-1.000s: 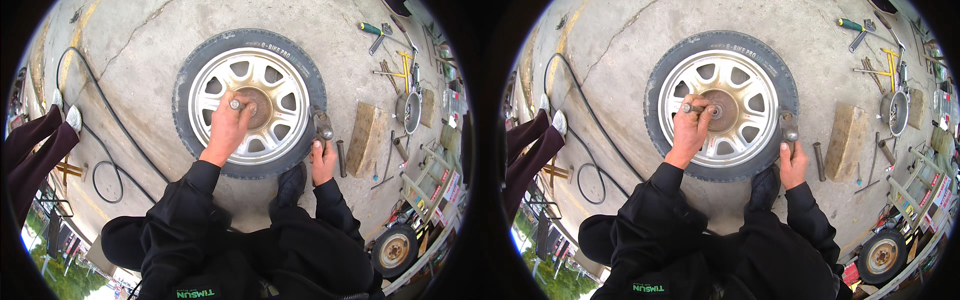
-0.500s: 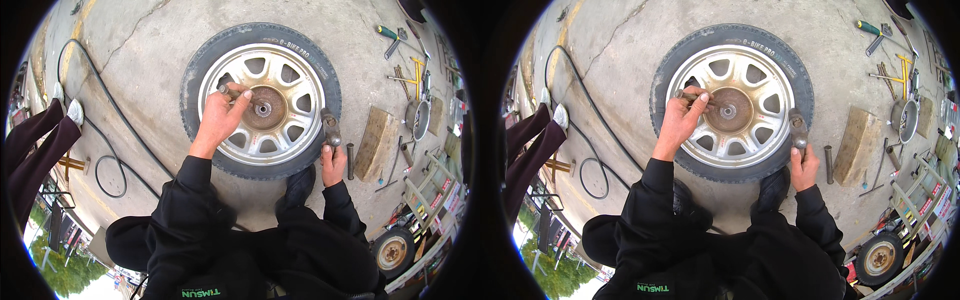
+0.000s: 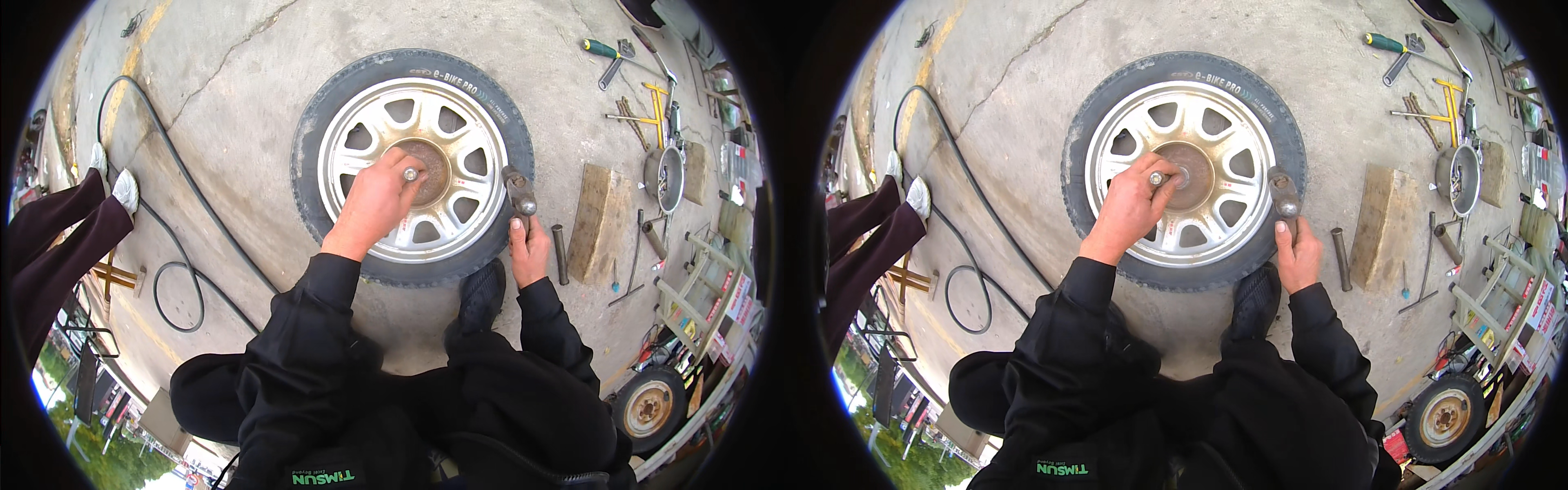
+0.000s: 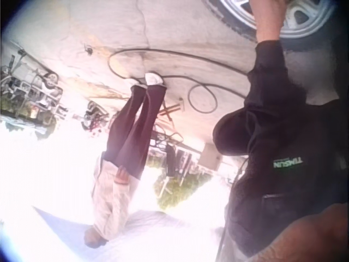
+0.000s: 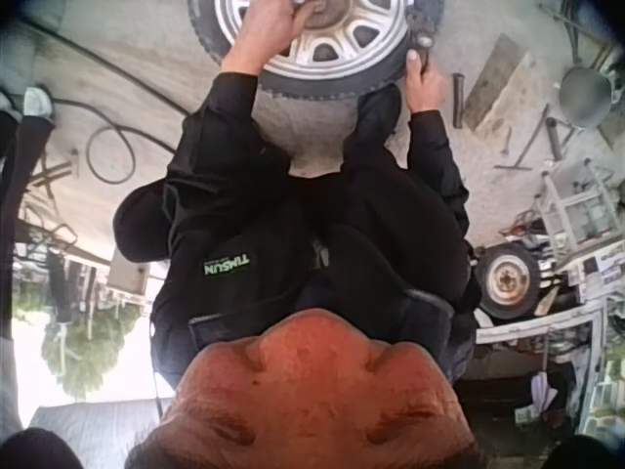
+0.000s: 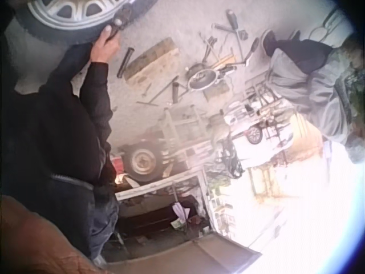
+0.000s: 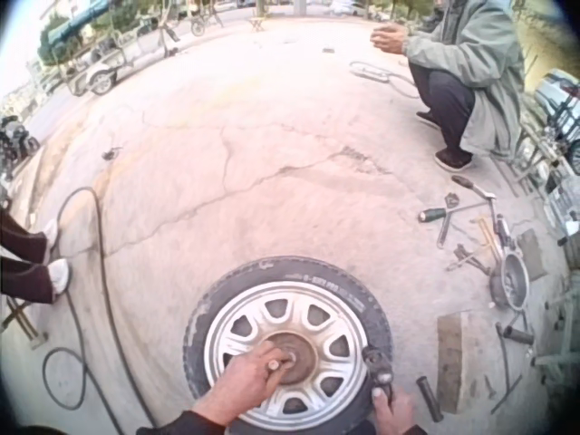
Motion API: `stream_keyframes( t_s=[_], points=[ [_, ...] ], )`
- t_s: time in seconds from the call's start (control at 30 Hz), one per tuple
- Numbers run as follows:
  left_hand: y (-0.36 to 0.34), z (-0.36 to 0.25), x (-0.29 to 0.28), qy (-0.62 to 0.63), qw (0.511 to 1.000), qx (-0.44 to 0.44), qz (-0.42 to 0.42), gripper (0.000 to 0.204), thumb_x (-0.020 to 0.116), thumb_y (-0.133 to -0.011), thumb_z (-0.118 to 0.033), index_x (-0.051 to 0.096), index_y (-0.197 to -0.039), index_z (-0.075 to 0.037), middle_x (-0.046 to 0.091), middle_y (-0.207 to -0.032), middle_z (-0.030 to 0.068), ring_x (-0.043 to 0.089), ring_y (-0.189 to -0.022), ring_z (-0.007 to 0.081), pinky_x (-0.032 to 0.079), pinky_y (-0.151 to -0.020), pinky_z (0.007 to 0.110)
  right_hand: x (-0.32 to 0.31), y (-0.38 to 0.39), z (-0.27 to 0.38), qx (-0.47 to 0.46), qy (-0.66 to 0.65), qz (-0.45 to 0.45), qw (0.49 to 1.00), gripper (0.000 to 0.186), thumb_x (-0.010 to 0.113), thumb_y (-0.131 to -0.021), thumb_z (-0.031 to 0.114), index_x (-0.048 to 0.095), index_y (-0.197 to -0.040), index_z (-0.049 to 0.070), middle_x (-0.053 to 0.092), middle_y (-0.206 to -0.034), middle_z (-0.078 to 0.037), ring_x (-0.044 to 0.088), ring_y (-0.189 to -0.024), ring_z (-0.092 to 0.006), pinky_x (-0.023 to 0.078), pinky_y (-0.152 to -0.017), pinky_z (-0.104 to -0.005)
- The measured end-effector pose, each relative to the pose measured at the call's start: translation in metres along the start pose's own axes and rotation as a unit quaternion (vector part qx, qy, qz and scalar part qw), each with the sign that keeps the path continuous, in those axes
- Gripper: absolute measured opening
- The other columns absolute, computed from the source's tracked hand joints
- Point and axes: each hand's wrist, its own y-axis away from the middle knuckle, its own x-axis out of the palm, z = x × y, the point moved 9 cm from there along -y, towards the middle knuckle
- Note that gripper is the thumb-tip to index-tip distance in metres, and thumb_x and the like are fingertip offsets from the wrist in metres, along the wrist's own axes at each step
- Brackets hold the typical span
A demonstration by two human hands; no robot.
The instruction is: The person uses a hammer and metal rod to tap and remove a bearing from a small wheel hub, then installs the wheel onto a three-wheeled vehicle. The person repeatedly strikes the hub, removes the bearing, and finally mounts the wheel to the vehicle axle.
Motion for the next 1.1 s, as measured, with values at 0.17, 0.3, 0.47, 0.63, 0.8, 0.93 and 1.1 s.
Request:
stream_keyframes(
  t_s=[0.17,0.3,0.47,0.63,0.8,0.93,1.1],
  points=[
    [0.002,-0.008,0.009,-0.058,0.998,0.008,0.010,0.014,0.070,-0.090,-0.013,0.070,-0.101,-0.004,0.065,-0.100,0.0148,0.068,-0.085,0.0392,0.056,-0.076,0.046,-0.001,0.000,0.009,0.000,0.007,-0.003,1.000,0.053,0.059,-0.101,0.047,0.062,-0.100,-0.005,0.061,-0.069,-0.020,0.063,-0.064,-0.0307,0.048,-0.063,-0.0426],
    [0.001,-0.007,0.011,-0.079,0.997,-0.007,-0.009,0.015,0.069,-0.091,-0.014,0.070,-0.102,-0.004,0.066,-0.102,0.0149,0.068,-0.086,0.0393,0.055,-0.075,0.048,-0.005,-0.001,0.023,-0.025,0.041,-0.015,0.999,0.052,0.059,-0.101,0.048,0.064,-0.101,-0.004,0.064,-0.071,-0.020,0.066,-0.067,-0.0354,0.049,-0.065,-0.0434],
    [0.004,-0.017,0.023,-0.123,0.991,0.057,-0.002,0.010,0.071,-0.093,-0.013,0.071,-0.100,-0.006,0.067,-0.098,0.0125,0.068,-0.084,0.0372,0.055,-0.073,0.044,-0.005,-0.002,0.025,-0.012,0.051,-0.023,0.998,0.052,0.060,-0.100,0.048,0.063,-0.100,-0.004,0.064,-0.071,-0.023,0.067,-0.069,-0.0408,0.050,-0.065,-0.0459],
    [0.006,0.005,0.009,-0.035,0.995,-0.031,-0.087,0.016,0.069,-0.097,-0.017,0.069,-0.098,-0.001,0.071,-0.085,0.0203,0.070,-0.076,0.0370,0.055,-0.068,0.042,-0.004,-0.001,0.026,-0.047,0.033,-0.029,0.998,0.052,0.060,-0.100,0.047,0.063,-0.100,-0.005,0.063,-0.072,-0.024,0.066,-0.070,-0.0442,0.050,-0.066,-0.0468],
    [0.014,0.031,0.018,-0.006,0.988,-0.135,-0.070,0.022,0.069,-0.093,-0.022,0.070,-0.098,-0.001,0.069,-0.108,0.0172,0.068,-0.097,0.0384,0.053,-0.082,0.045,-0.004,-0.003,0.022,-0.042,0.006,-0.023,0.999,0.053,0.060,-0.100,0.047,0.062,-0.098,-0.005,0.064,-0.074,-0.024,0.065,-0.068,-0.0417,0.050,-0.066,-0.0464],
    [0.017,0.021,0.012,-0.143,0.964,-0.063,-0.215,0.024,0.069,-0.088,-0.023,0.069,-0.098,-0.002,0.058,-0.136,0.0189,0.055,-0.126,0.0382,0.048,-0.097,0.047,0.005,0.004,0.027,0.046,-0.156,0.035,0.986,0.051,0.054,-0.105,0.048,0.062,-0.095,-0.001,0.061,-0.068,-0.013,0.060,-0.057,-0.0263,0.047,-0.057,-0.0362],
    [0.015,0.061,0.033,-0.010,0.957,-0.178,-0.230,0.023,0.070,-0.085,-0.022,0.065,-0.096,-0.003,0.059,-0.136,0.0225,0.061,-0.117,0.0417,0.051,-0.095,0.046,0.032,0.019,0.071,0.168,-0.424,0.147,0.878,0.060,0.040,-0.107,0.059,0.057,-0.100,0.002,0.053,-0.067,-0.004,0.050,-0.052,-0.0129,0.041,-0.050,-0.0270]
  ],
)
